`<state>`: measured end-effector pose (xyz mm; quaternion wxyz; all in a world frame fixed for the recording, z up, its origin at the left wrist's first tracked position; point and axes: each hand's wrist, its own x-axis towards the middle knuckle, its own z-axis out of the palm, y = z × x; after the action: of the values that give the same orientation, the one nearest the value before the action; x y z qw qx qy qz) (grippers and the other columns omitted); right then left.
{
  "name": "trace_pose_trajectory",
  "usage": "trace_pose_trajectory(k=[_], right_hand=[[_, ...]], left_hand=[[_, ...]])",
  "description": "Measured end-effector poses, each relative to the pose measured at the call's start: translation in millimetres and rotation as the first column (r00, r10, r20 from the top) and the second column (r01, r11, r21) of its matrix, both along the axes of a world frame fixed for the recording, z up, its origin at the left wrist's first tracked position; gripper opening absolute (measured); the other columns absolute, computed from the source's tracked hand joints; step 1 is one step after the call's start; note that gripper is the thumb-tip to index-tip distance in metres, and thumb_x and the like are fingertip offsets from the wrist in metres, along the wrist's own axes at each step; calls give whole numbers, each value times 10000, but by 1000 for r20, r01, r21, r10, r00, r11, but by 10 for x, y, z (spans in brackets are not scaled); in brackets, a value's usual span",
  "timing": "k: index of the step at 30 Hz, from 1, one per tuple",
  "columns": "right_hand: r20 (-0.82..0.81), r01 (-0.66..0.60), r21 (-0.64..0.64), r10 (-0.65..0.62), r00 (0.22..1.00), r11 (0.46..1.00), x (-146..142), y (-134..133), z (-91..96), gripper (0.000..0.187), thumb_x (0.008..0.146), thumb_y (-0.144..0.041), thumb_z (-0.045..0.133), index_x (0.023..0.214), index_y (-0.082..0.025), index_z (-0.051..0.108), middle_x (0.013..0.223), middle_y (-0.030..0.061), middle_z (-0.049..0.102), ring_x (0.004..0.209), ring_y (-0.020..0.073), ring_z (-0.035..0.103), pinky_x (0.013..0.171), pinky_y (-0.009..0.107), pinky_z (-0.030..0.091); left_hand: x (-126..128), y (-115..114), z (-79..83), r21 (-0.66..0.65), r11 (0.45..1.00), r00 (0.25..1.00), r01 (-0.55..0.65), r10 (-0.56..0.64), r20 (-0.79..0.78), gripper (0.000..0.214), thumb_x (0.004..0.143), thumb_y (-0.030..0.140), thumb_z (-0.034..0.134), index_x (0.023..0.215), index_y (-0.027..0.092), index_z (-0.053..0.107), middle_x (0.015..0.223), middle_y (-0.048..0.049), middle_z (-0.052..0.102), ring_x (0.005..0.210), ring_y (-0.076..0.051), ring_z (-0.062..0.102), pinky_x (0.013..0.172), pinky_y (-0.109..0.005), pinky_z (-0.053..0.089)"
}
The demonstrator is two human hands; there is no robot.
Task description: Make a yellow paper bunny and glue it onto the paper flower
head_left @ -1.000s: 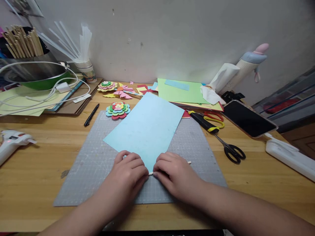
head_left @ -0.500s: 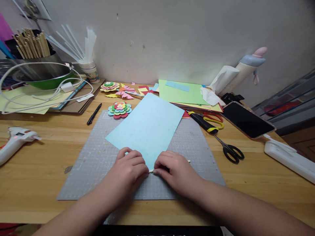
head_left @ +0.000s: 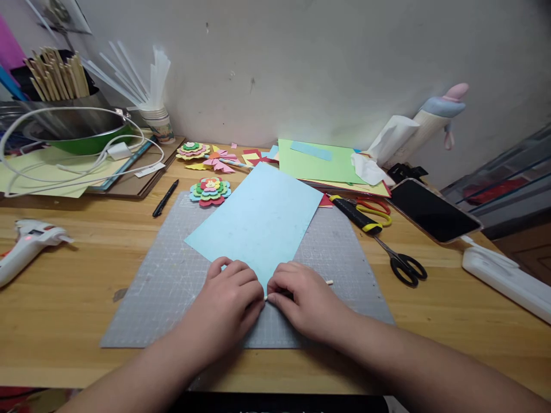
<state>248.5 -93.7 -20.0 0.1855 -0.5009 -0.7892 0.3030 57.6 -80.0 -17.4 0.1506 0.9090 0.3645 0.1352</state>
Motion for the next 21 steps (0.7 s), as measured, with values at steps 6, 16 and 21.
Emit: trace_pose_trajectory(k=[6,16,21], right_hand=[[0,2,4,-2,1000,1000,-4,10,-19,99,832,-109,644,755,-166,619,757,1,606,782,156,523,706,292,366],[237,-102,381,10,972,919,128,-234,154,268,938,-238,473,744,-178,648,691,32,604,667,186,528,611,335,327],[414,-231,471,18,910,852,34,-491,41,199,858,-171,575,1019,-167,693,661,15,630,577,197,546,535,352,282]], left_hand=[[80,-35,-51,-1,995,992,-104,103,69,178,808,139,542,636,184,539,673,27,604,766,-163,545,805,-371,303],[110,-13,-64,-124,978,971,-167,185,152,168,705,80,582,585,190,537,623,48,605,763,-173,532,759,-367,271],[91,-7,-62,-125,980,972,-153,172,157,173,700,67,594,591,195,553,616,47,603,771,-180,535,758,-371,276]])
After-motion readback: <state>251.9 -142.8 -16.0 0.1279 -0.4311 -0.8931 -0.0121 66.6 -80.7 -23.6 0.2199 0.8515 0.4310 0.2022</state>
